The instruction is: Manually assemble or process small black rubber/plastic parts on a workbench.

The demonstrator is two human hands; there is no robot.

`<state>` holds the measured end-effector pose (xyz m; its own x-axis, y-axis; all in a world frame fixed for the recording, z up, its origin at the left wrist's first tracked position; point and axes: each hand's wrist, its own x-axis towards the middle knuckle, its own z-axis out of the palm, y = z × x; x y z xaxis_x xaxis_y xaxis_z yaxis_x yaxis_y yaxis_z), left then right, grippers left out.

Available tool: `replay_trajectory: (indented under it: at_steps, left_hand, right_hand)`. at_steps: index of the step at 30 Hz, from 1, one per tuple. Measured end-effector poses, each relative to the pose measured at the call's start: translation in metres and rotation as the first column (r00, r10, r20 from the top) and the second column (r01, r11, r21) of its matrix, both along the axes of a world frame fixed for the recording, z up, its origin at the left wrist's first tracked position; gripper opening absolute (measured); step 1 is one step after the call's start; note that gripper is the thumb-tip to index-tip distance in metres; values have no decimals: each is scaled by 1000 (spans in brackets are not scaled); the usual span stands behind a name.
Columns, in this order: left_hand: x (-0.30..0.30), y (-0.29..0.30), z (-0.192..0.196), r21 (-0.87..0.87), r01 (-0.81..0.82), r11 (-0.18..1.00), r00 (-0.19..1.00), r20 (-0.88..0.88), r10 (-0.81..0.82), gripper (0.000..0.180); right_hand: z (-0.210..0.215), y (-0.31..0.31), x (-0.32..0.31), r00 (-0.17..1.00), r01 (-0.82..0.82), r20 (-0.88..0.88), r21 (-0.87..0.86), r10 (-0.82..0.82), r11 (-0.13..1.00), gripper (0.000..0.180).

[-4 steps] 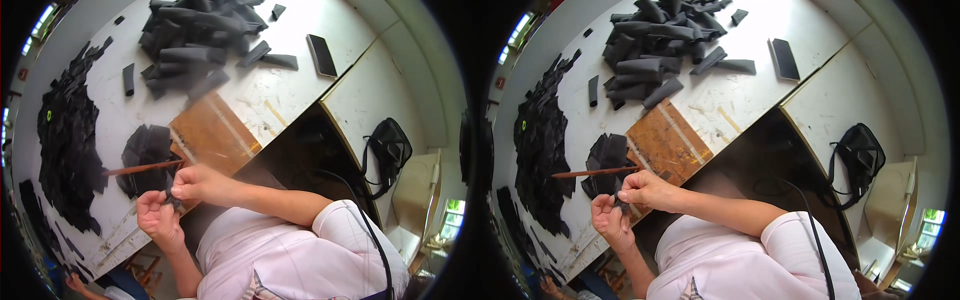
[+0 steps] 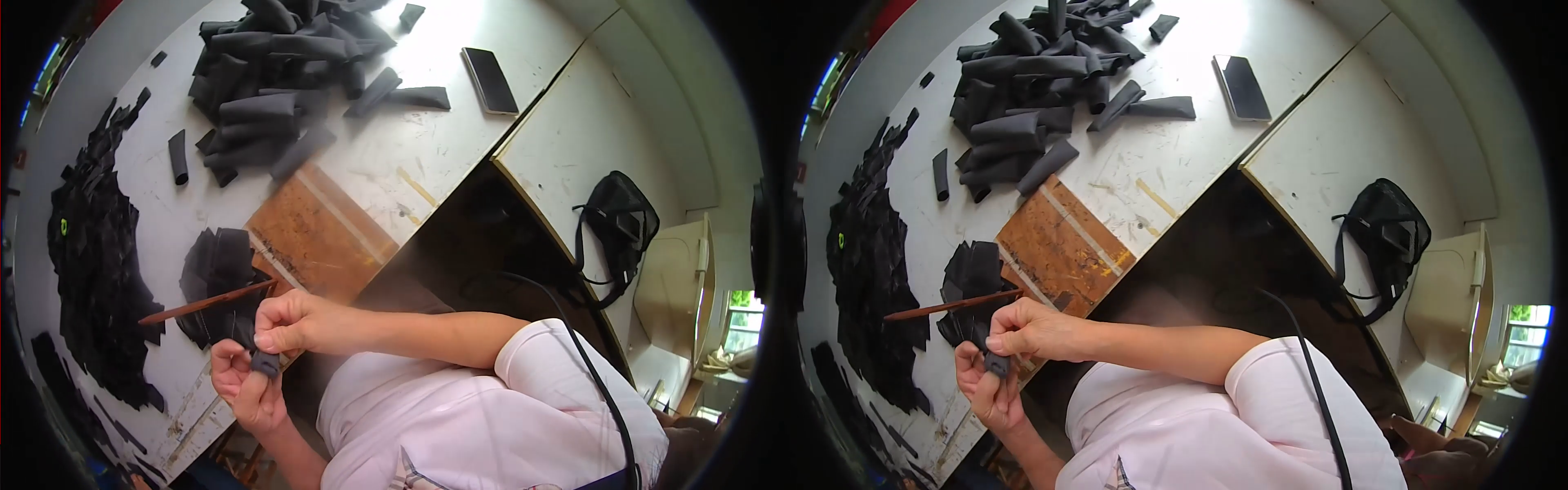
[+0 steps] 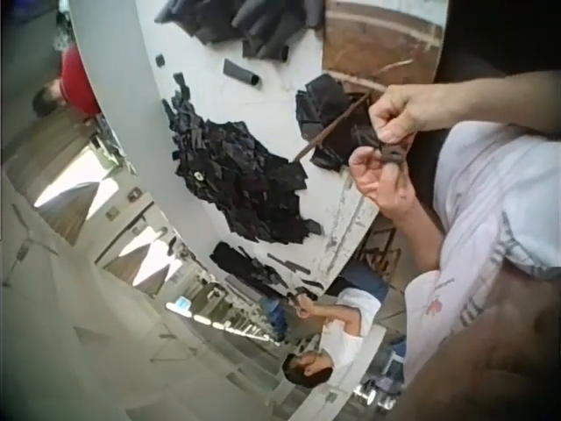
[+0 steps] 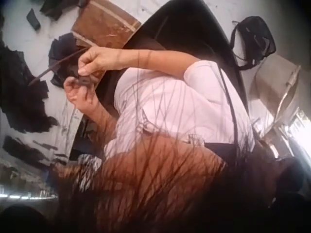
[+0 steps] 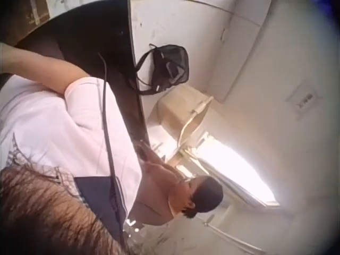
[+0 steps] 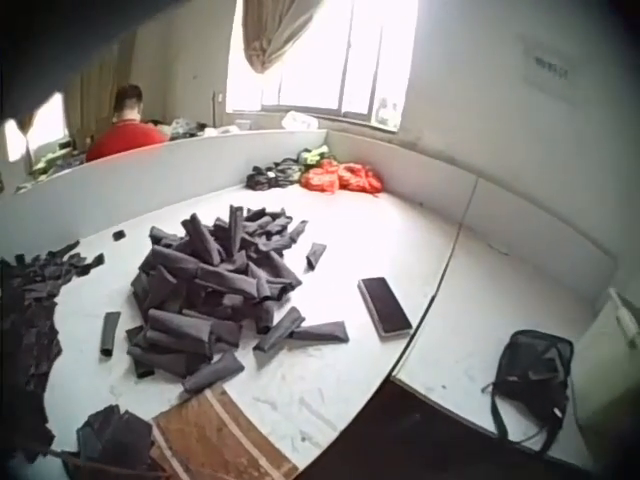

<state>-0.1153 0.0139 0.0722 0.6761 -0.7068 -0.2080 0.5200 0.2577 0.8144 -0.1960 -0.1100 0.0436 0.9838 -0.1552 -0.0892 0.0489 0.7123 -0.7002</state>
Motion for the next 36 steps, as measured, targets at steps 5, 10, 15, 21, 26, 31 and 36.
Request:
replay_trajectory:
  at_steps: [5,10,15,21,26,31,36]
  left_hand:
    - [-8,4,22,-130,217,967,976,26,-216,52]
    - [-13,0,6,200,-201,959,898,428,100,45]
    - [-16,1,-5,220,-268,938,855,503,126,29]
    - [-11,-5,-5,256,-260,931,868,484,110,27]
    - [25,3,-15,132,201,971,932,280,-231,24]
    - [24,2,-13,-319,455,831,869,-44,-492,46]
    - [15,-5,-19,-173,325,930,943,-20,-333,41]
  right_hand:
    - [10,-7,-1,963,49,264,16,-52,999,24]
    - [10,-6,6,894,421,353,-452,-276,786,21]
    - [11,-1,6,845,533,386,-561,-370,633,19]
    - [10,4,2,809,581,348,-591,-473,560,19]
    - [4,2,-5,798,580,271,-589,-538,563,20]
    - [12,-8,-13,859,506,190,-461,-475,729,21]
    - [16,-13,-17,857,509,208,-209,-471,835,24]
